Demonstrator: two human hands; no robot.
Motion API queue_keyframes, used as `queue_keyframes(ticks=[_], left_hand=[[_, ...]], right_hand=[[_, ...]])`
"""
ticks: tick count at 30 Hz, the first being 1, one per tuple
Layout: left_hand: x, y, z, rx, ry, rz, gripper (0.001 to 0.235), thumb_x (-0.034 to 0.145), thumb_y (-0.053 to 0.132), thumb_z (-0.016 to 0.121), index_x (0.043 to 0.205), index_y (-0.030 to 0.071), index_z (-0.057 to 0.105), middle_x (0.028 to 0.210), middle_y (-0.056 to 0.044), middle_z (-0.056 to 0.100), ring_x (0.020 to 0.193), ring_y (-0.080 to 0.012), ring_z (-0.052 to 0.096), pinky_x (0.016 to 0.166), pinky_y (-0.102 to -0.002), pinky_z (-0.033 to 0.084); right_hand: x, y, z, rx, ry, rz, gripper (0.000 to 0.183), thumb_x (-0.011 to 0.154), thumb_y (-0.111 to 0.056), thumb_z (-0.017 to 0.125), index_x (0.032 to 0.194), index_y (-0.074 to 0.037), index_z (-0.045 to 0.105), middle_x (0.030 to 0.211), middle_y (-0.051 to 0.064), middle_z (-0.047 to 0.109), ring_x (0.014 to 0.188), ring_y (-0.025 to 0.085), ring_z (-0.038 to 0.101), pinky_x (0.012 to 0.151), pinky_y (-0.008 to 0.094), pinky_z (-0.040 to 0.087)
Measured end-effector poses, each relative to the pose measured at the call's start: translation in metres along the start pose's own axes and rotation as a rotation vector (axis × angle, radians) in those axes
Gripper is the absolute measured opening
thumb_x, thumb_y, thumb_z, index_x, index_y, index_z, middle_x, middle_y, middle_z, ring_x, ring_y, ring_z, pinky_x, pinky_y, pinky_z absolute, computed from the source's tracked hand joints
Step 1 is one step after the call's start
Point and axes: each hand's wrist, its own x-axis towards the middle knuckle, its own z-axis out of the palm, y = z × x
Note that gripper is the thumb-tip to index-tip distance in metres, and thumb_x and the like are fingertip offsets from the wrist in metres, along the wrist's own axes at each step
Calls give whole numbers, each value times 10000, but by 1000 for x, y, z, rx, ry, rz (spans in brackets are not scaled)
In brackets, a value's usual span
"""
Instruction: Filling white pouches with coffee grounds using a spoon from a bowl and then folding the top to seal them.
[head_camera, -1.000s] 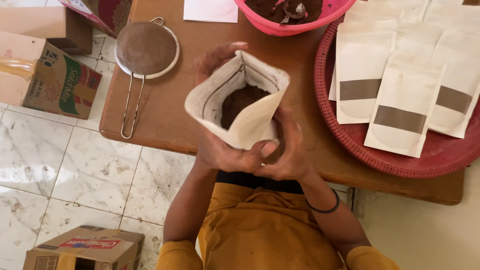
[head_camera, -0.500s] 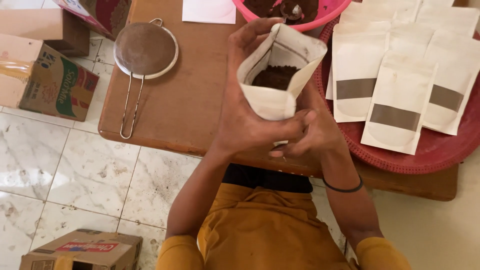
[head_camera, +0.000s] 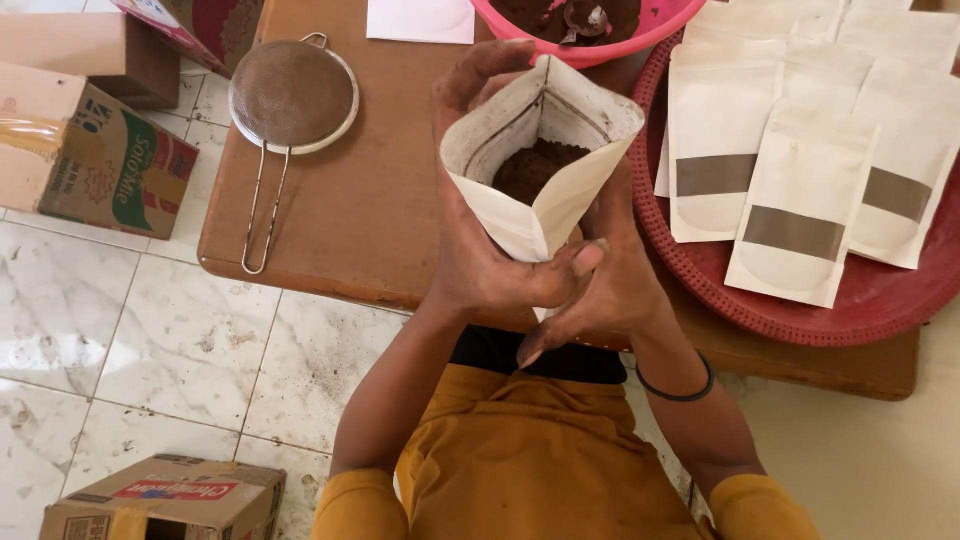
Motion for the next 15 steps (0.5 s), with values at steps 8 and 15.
queue_keyframes(ticks=[8,15], left_hand=[[-6,-5,5,13,-7,6,898,767,352,855,1488,118,372,1541,-16,409,1334,-135,561,1124,-331,585],[-7,-5,10,22,11,2,922,754,356,869,1515,141,395,1550,-20,430,1402,-141,528,1146,-330,599]], right_hand=[[0,48,-14,-59,7,-25,1433,433,-138,956,1570,-7,94,1551,222,413,1424,308,471,1104,440,497],[-8,10,-2,-112,13,-52,1484,405,-202,978,1567,13,80,1560,225,404,1449,313,454,1174,441,445]])
